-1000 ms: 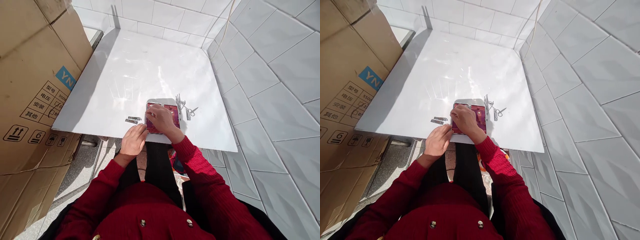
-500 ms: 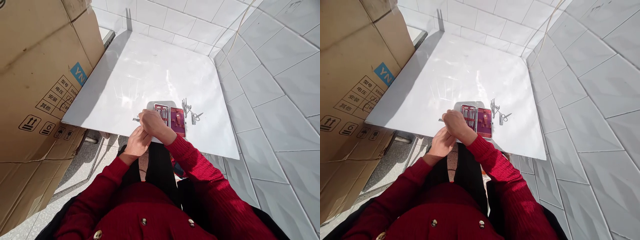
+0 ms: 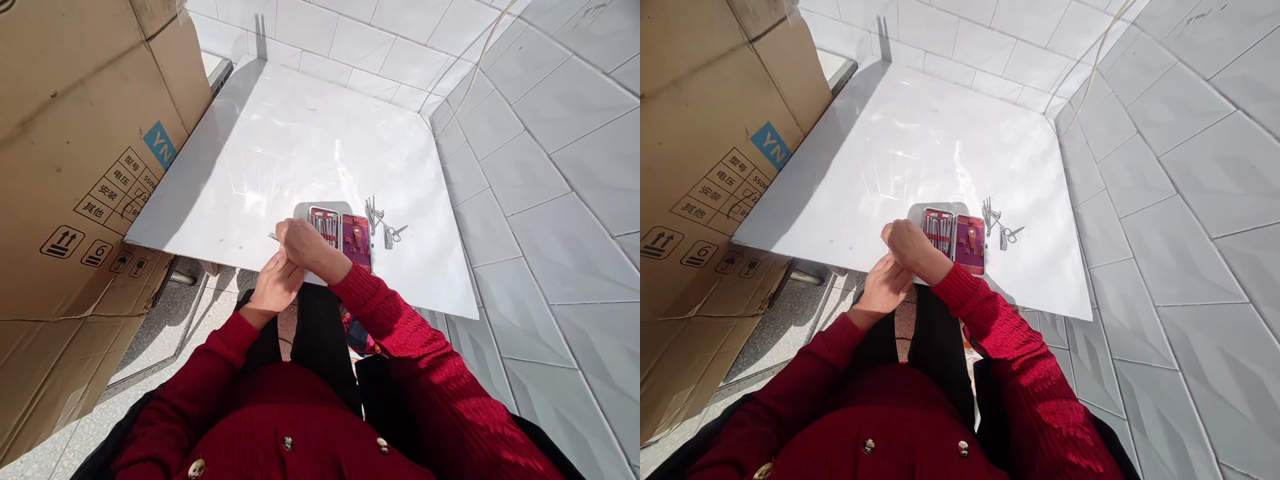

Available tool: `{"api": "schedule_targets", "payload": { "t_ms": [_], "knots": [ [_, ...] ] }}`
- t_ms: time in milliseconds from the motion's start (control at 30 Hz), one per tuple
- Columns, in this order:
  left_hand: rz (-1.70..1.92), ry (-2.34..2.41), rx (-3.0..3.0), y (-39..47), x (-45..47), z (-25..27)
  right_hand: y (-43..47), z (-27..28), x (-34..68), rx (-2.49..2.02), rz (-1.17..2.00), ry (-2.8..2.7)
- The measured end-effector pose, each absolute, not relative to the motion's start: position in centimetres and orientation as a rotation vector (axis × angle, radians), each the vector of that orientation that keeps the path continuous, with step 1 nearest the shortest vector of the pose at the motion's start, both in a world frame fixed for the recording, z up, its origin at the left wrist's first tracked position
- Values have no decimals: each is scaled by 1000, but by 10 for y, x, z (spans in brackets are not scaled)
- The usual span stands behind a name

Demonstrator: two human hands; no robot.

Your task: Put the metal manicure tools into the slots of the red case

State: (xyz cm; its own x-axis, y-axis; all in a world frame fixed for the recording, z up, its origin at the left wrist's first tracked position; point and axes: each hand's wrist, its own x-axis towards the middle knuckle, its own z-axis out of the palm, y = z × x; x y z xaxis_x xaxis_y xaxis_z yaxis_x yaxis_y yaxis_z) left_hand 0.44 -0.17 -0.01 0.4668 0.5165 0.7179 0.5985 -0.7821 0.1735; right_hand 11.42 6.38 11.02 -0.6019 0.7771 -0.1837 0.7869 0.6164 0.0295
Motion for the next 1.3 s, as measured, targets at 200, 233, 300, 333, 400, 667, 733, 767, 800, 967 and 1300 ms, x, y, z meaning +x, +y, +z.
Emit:
{"api": "schedule_targets", "payload": {
  "t_ms": [200,233,300,333,400,667,733,767,800,967,1300],
  "knots": [
    [-1213,-1012,-2610,-2,5,2,64,113,116,1414,-177,2665],
    [-1201,-1021,-2613,-2,5,2,64,112,116,1438,-173,2662],
    [-1172,-1048,-2634,-2,5,3,63,113,118,1481,-149,2649],
    [-1158,-1068,-2653,-2,5,4,63,114,121,1505,-140,2642],
    [-1131,-1110,-2705,-3,4,4,61,116,129,1573,-131,2637],
    [-1142,-1066,-2735,-2,1,0,40,113,189,1771,-106,2560],
    [-1132,-1082,-2739,-1,1,-1,31,109,201,1764,-92,2538],
    [-1129,-1092,-2744,-1,1,-1,27,108,206,1758,-80,2527],
    [-1129,-1098,-2746,-1,1,-1,23,107,210,1750,-65,2521],
    [-1150,-1087,-2725,-1,1,-1,13,106,221,1654,25,2535],
    [-1180,-1084,-2697,-1,2,-1,2,114,219,1462,93,2519]
  ]
}}
